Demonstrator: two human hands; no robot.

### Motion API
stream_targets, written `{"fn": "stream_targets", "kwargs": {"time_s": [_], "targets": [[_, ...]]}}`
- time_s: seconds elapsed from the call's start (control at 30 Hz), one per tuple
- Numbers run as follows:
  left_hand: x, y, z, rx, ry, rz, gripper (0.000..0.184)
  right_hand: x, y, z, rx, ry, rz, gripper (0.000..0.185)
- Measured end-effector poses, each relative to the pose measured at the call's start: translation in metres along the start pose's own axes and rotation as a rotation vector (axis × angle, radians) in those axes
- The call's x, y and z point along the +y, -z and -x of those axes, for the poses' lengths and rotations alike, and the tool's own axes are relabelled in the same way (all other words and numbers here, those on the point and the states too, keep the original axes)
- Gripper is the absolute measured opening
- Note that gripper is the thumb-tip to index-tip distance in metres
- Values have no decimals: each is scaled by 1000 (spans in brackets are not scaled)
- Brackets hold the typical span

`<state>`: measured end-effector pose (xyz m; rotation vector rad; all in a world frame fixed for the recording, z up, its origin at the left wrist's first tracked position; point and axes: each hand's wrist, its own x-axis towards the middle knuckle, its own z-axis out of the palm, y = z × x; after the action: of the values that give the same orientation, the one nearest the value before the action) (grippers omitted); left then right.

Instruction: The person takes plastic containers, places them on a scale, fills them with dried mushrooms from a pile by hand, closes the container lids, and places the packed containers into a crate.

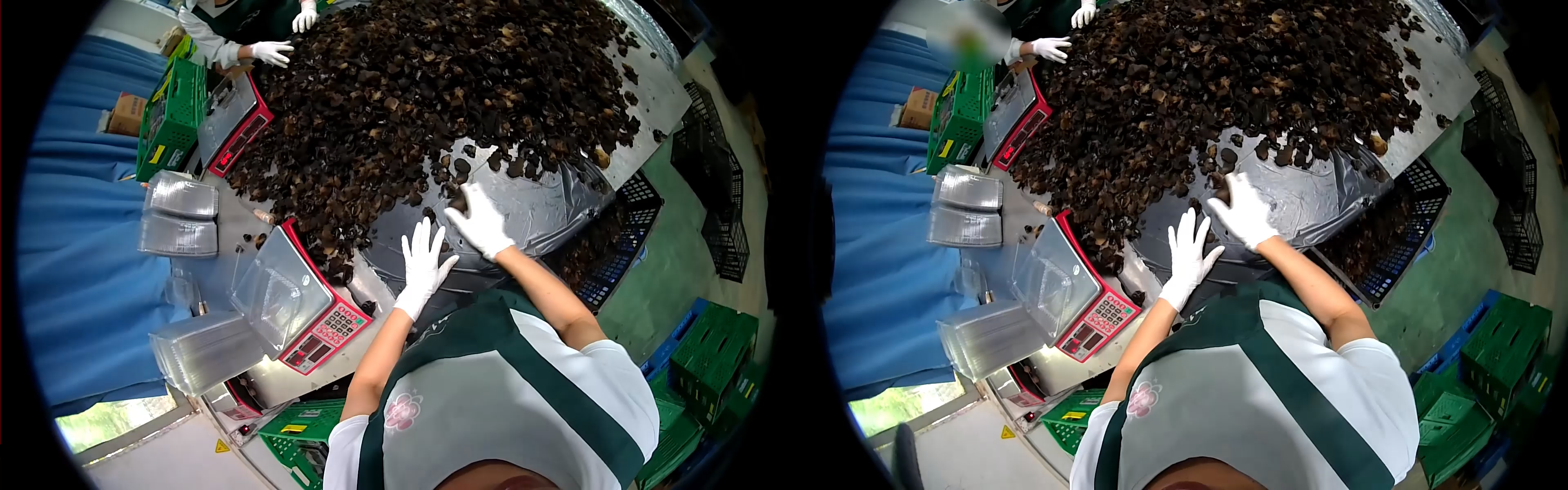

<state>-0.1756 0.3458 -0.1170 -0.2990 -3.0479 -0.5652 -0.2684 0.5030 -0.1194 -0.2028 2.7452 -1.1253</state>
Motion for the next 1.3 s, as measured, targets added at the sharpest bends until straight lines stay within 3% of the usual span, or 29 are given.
{"fn": "stream_targets", "kwargs": {"time_s": [0.13, 0.2, 0.3, 0.33, 0.37, 0.47, 0.53, 0.63, 0.73, 0.83, 0.93, 0.97, 1.03, 1.07, 1.1, 1.23, 1.3], "targets": [[-28, -18, -33, 139, 95, -122, 82, -37, -30, -32, -216, 83, -352, 73], [-54, -4, -56, 170, 133, -237, 76, -51, -11, -56, -318, 152, -447, 71], [-101, 19, -89, 246, 264, -505, 67, -71, 32, -100, -234, 351, -369, 62], [-112, 29, -97, 240, 317, -464, 66, -65, 40, -122, -40, 509, -256, 57], [-121, 40, -104, 234, 368, -425, 64, -79, 76, -134, -66, 398, -249, 50], [-130, 73, -130, 314, 432, -257, 67, -60, 130, -204, 172, 440, -77, 39], [-128, 94, -153, 430, 454, -117, 68, -49, 164, -245, 248, 321, 99, 45], [-129, 91, -193, 512, 262, -85, 69, -27, 182, -303, 261, 94, 401, 70], [-102, 76, -228, 346, 254, -84, 72, -16, 167, -320, 245, -45, 455, 82], [-73, 56, -244, 103, 319, -27, 94, -12, 124, -300, 125, -15, 385, 79], [-60, 35, -240, 20, 233, -66, 104, -21, 99, -249, 76, 126, 339, 62], [-57, 30, -233, 37, 188, -34, 99, -20, 88, -230, 90, 200, 370, 58], [-48, 32, -218, -151, 139, -288, 86, -17, 65, -189, 82, 302, 245, 53], [-43, 23, -194, -12, 79, -233, 72, -16, 48, -149, 123, 462, 243, 51], [-47, 14, -179, -29, 72, -286, 66, -14, 33, -129, 130, 498, 182, 50], [-37, 26, -121, 31, 82, -177, 60, -20, 12, -64, 101, 562, 112, 48], [-41, 27, -100, 121, 61, -171, 59, -24, 23, -50, -29, 591, 36, 50]]}}
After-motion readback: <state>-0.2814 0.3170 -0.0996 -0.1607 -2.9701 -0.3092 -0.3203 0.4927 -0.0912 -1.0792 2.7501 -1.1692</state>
